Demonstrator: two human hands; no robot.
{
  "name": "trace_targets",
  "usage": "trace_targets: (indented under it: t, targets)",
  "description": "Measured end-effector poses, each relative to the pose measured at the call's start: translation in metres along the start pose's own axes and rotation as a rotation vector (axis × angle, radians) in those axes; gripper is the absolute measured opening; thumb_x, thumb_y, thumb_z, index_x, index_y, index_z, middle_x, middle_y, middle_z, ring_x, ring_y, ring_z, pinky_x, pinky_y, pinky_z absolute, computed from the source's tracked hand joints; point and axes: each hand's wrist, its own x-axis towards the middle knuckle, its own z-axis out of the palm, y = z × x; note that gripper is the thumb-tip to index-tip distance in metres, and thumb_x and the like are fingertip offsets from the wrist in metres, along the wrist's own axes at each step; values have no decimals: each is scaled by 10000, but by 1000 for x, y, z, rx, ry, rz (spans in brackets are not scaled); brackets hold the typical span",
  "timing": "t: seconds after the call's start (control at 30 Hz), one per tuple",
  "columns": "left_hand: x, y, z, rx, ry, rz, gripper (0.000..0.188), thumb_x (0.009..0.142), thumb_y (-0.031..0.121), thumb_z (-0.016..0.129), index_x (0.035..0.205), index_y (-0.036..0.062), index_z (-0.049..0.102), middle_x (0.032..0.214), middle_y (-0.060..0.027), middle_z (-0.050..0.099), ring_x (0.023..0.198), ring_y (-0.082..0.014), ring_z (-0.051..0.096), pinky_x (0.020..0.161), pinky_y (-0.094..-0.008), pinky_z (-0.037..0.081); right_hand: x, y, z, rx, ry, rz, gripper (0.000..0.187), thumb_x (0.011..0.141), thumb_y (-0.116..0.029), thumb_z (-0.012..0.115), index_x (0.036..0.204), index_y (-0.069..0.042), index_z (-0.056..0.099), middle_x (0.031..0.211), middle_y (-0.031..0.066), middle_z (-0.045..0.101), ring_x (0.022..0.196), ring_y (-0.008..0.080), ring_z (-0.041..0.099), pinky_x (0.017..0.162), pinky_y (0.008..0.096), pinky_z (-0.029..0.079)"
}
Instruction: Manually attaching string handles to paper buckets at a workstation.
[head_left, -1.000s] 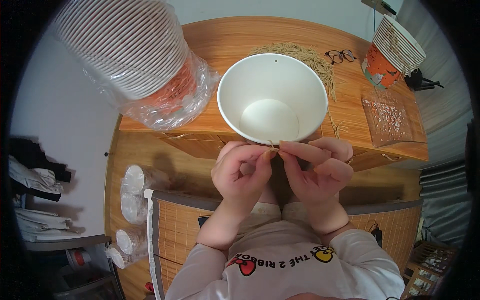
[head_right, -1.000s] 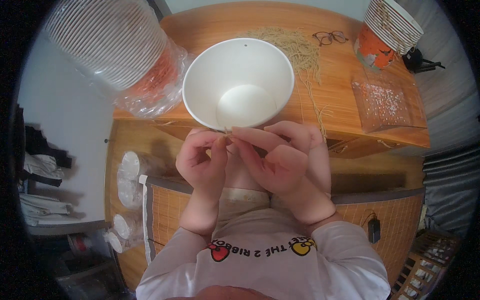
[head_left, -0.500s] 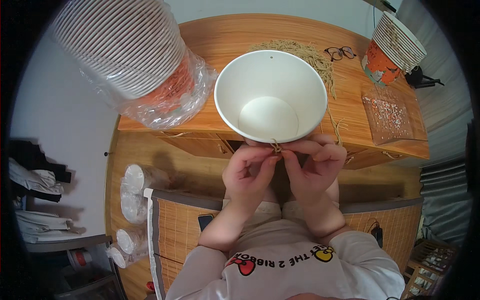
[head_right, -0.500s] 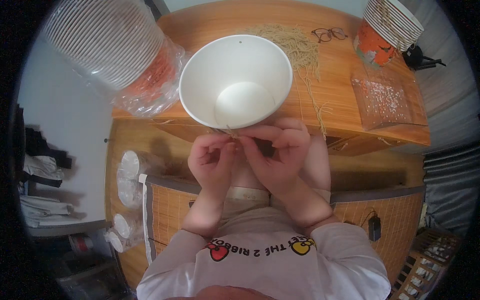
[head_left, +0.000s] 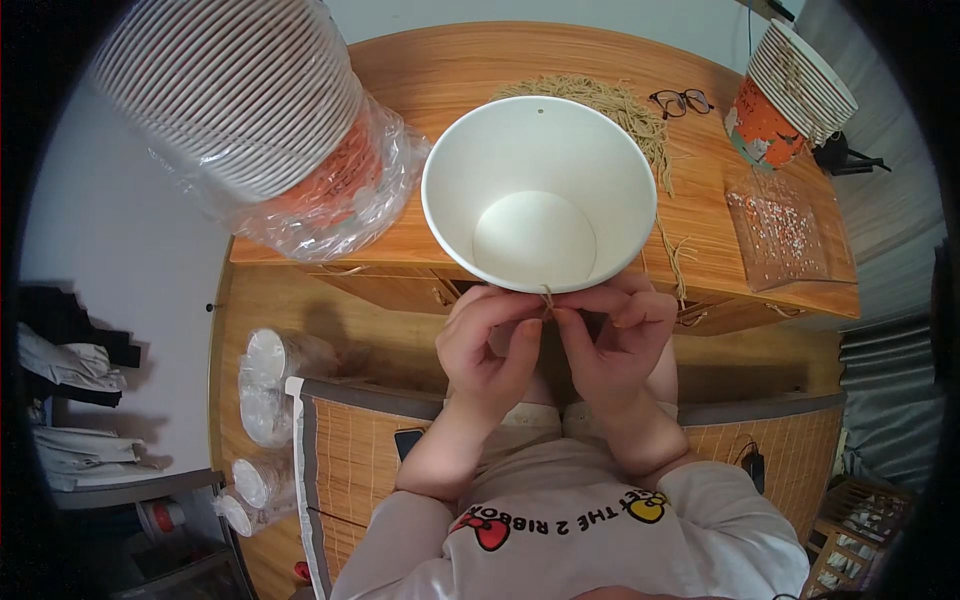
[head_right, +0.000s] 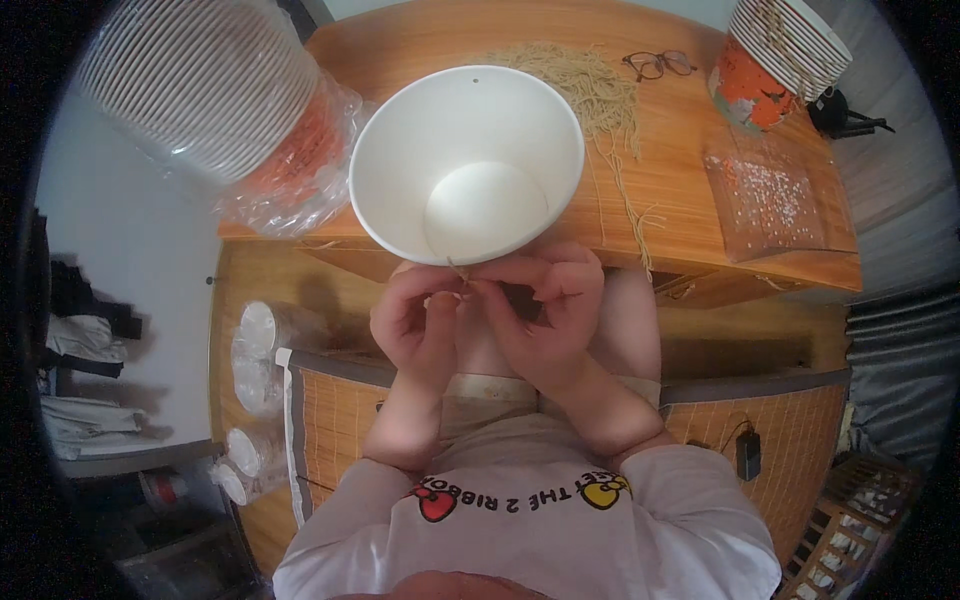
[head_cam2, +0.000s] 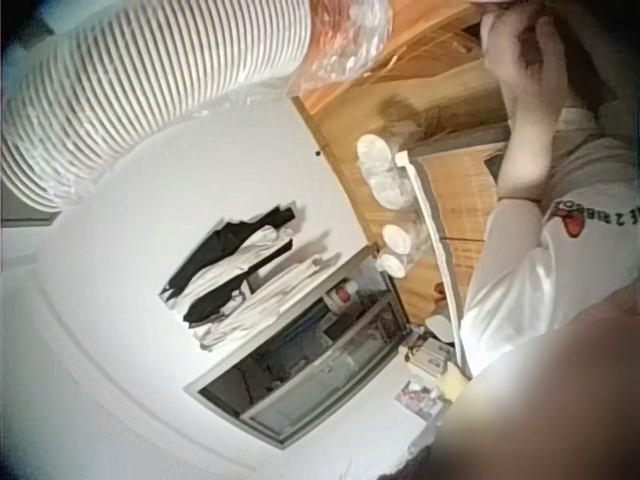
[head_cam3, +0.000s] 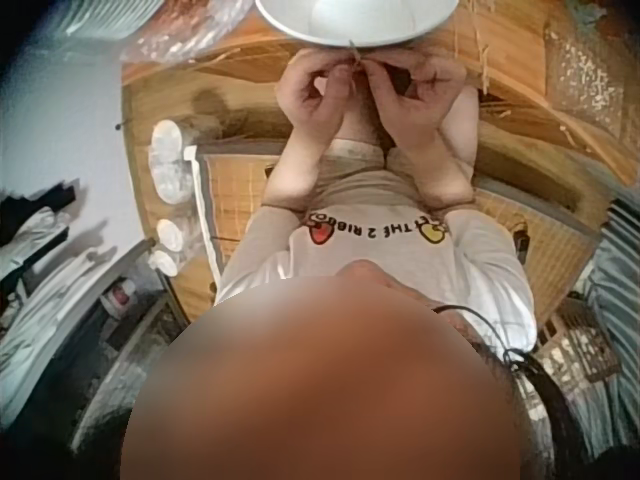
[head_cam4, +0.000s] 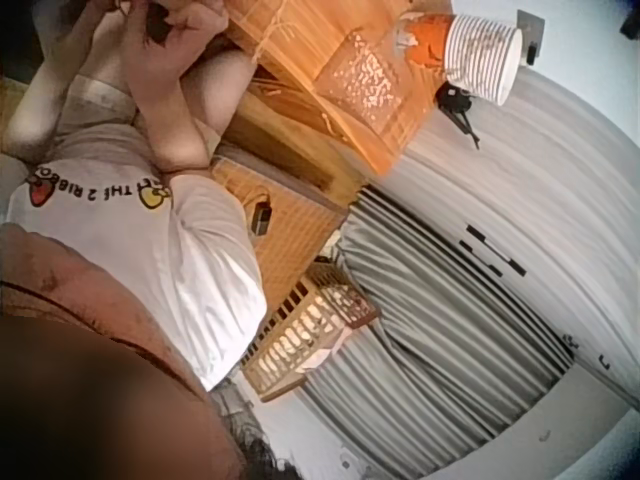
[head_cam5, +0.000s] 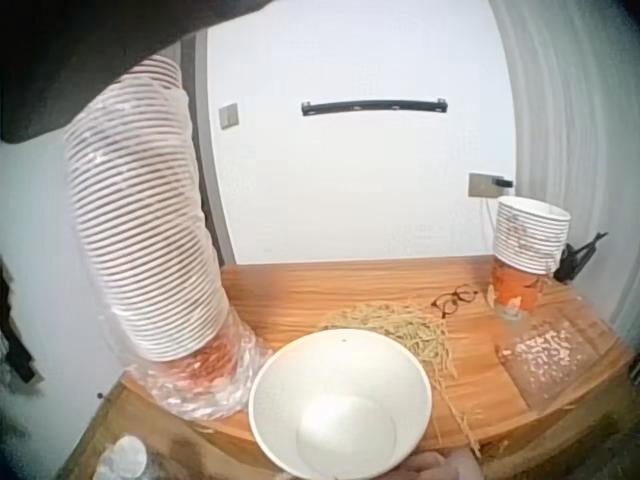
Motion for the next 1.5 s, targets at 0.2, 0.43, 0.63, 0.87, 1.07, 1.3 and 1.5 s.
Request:
trace_targets:
  t: [0.2,0.43,0.63,0.87,1.07,1.3,1.5]
  targets:
    - [20,30,-7,367,-117,78,171,720,58,773,862,60,677,796,-41,679,743,-215,597,688,-314,451,3,3,4,117,114,-72,450,707,16,791,870,-123,395,895,-32,712,780,174,465,782,320,337]
    - [23,35,-3,354,-43,40,135,710,19,778,796,70,686,791,-28,683,748,-209,591,695,-313,452,6,-8,-2,10,30,-139,420,691,18,799,822,-130,428,879,-40,712,767,169,457,761,311,325]
    - [21,37,-5,316,-37,-34,104,730,-10,760,780,52,693,813,-38,699,780,-200,604,720,-308,453,3,-8,-5,-6,4,-85,432,680,-11,822,822,-127,431,891,-37,716,799,168,451,782,339,329]
    - [20,39,-10,145,-107,-154,65,762,-9,726,814,27,709,842,-55,712,820,-196,621,774,-314,463,-1,-4,-3,13,-1,-85,413,689,-26,821,866,-115,458,902,-27,713,813,180,484,787,329,335]
    - [15,39,-15,135,-179,-188,69,783,-4,686,844,10,714,812,-67,696,775,-206,618,752,-317,468,-1,-6,-8,-33,-63,-136,447,688,-30,807,946,-128,456,934,-31,698,774,174,506,814,339,321]
    - [12,40,-16,35,-157,-213,78,787,-26,686,858,-10,713,724,-32,611,655,-110,540,594,-241,411,-2,-10,-9,-43,-201,-121,445,687,-51,808,964,-142,472,1007,-25,669,815,168,533,833,363,310]
    - [10,39,-14,17,-176,-251,101,792,-72,684,872,-19,716,720,2,569,575,-29,411,516,-177,313,-4,-11,-3,72,-88,-110,429,688,-47,807,1021,-130,550,1027,-24,655,860,178,541,841,372,312]
